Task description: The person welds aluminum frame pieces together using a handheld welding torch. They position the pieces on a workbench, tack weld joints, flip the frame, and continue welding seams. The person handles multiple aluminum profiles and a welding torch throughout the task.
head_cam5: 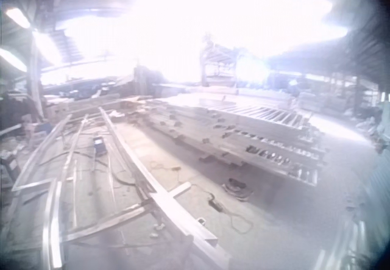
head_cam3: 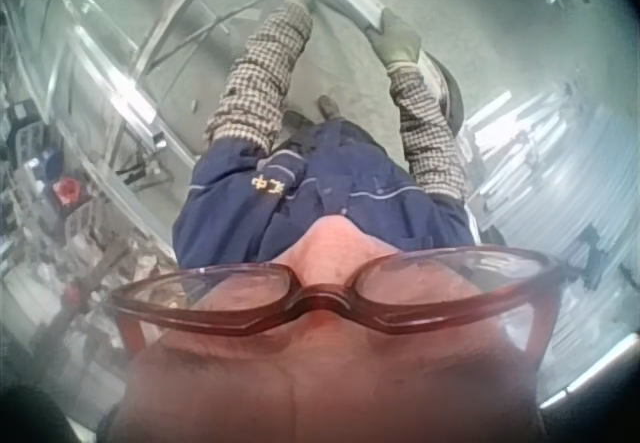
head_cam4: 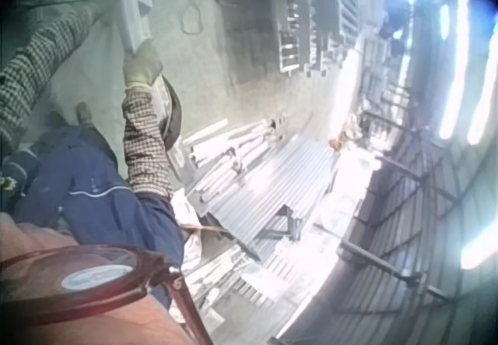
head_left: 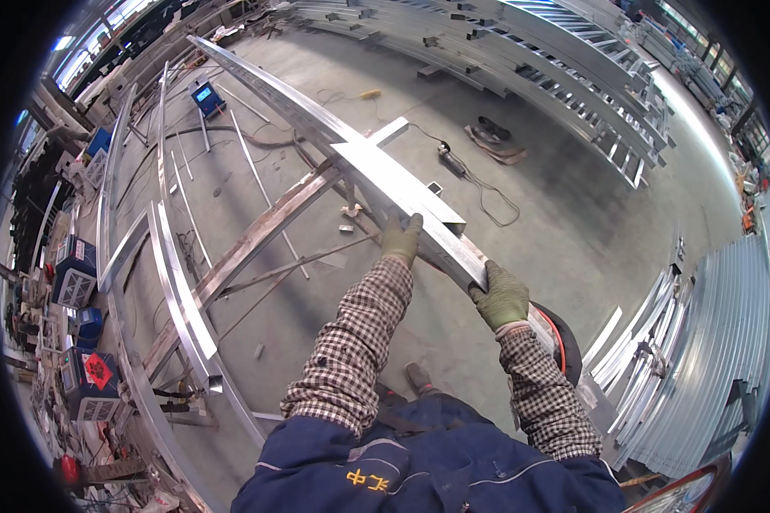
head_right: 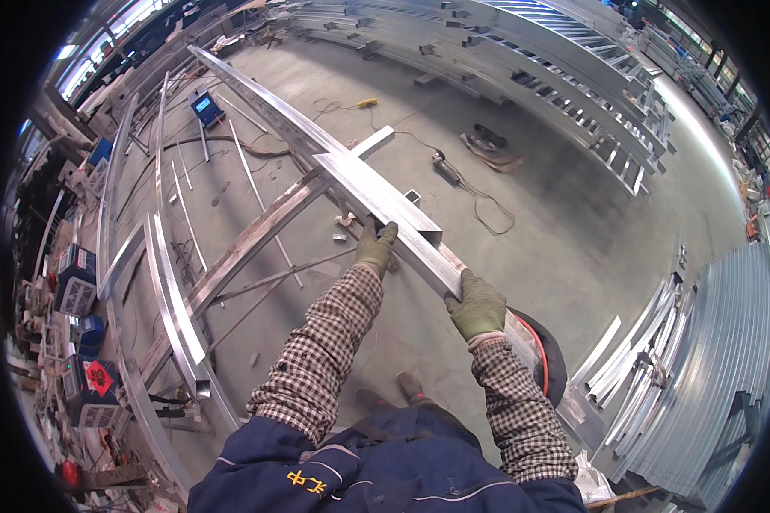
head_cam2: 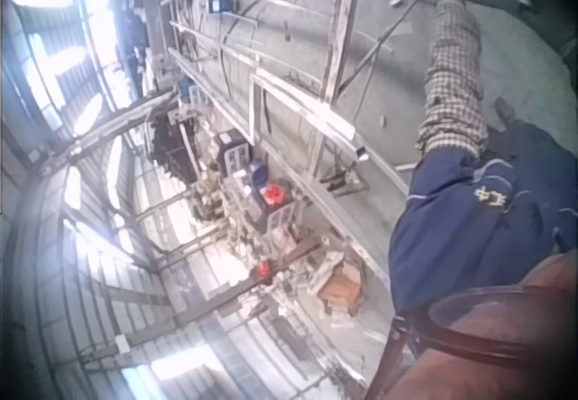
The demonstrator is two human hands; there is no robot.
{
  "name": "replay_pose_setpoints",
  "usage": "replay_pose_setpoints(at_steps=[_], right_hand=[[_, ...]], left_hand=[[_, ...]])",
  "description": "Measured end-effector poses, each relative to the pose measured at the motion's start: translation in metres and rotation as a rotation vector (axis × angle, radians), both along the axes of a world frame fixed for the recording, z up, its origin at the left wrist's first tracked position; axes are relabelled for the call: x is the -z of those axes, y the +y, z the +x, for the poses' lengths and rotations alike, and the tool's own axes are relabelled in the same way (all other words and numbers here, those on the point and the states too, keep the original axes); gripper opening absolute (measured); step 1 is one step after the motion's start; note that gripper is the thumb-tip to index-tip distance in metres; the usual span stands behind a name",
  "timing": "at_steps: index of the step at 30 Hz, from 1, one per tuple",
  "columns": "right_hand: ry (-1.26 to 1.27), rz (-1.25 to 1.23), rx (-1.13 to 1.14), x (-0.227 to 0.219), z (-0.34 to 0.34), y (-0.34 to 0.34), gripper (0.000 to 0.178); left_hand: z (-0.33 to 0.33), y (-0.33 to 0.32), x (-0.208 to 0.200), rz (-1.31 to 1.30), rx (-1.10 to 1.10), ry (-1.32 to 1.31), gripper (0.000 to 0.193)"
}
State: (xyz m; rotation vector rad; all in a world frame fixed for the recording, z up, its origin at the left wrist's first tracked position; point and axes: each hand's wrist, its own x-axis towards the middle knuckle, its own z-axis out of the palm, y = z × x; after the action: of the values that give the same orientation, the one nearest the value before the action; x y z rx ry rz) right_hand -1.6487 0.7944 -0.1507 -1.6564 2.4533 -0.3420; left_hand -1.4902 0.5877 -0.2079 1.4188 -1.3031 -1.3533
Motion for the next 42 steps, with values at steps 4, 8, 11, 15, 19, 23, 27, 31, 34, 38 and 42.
replay_pose_setpoints(at_steps=[4, 8, 11, 15, 19, 23, 27, 31, 34, 38, 42], right_hand=[[-0.006, -0.001, -0.003, 0.002, -0.001, -0.004, 0.067], [-0.047, 0.077, -0.004, -0.003, -0.004, -0.002, 0.082], [-0.078, 0.062, 0.013, -0.004, -0.003, -0.002, 0.086], [-0.065, -0.025, -0.025, 0.004, -0.002, -0.009, 0.096], [-0.039, -0.087, -0.05, 0.006, -0.008, -0.01, 0.098], [0.049, -0.383, -0.223, -0.017, 0.006, -0.019, 0.088], [-0.2, -0.571, -0.419, -0.048, 0.05, -0.034, 0.07], [-0.39, -0.57, -0.684, -0.049, 0.123, -0.045, 0.06], [-0.448, -0.338, -0.913, -0.036, 0.177, -0.033, 0.056], [-0.504, -0.011, -1.184, -0.009, 0.253, 0.014, 0.052], [-0.468, 0.203, -1.483, 0.012, 0.314, 0.085, 0.047]], left_hand=[[0.005, -0.012, 0.021, 0.014, 0.096, -0.017, 0.086], [0.001, -0.017, 0.04, 0.005, 0.087, 0.178, 0.079], [0.003, -0.019, 0.047, -0.021, 0.114, 0.066, 0.086], [0.004, -0.015, 0.043, 0.088, 0.209, 0.009, 0.104], [0.002, 0.002, 0.023, 0.072, 0.136, -0.059, 0.091], [0.022, 0.035, -0.014, 0.048, 0.082, -0.032, 0.089], [0.082, 0.091, -0.038, -0.095, 0.133, 0.015, 0.075], [0.163, 0.184, -0.035, -0.16, 0.047, 0.033, 0.053], [0.223, 0.275, -0.027, -0.011, -0.104, -0.032, 0.045], [0.269, 0.409, -0.018, 0.171, -0.41, -0.003, 0.04], [0.285, 0.535, -0.009, 0.222, -0.672, -0.039, 0.038]])
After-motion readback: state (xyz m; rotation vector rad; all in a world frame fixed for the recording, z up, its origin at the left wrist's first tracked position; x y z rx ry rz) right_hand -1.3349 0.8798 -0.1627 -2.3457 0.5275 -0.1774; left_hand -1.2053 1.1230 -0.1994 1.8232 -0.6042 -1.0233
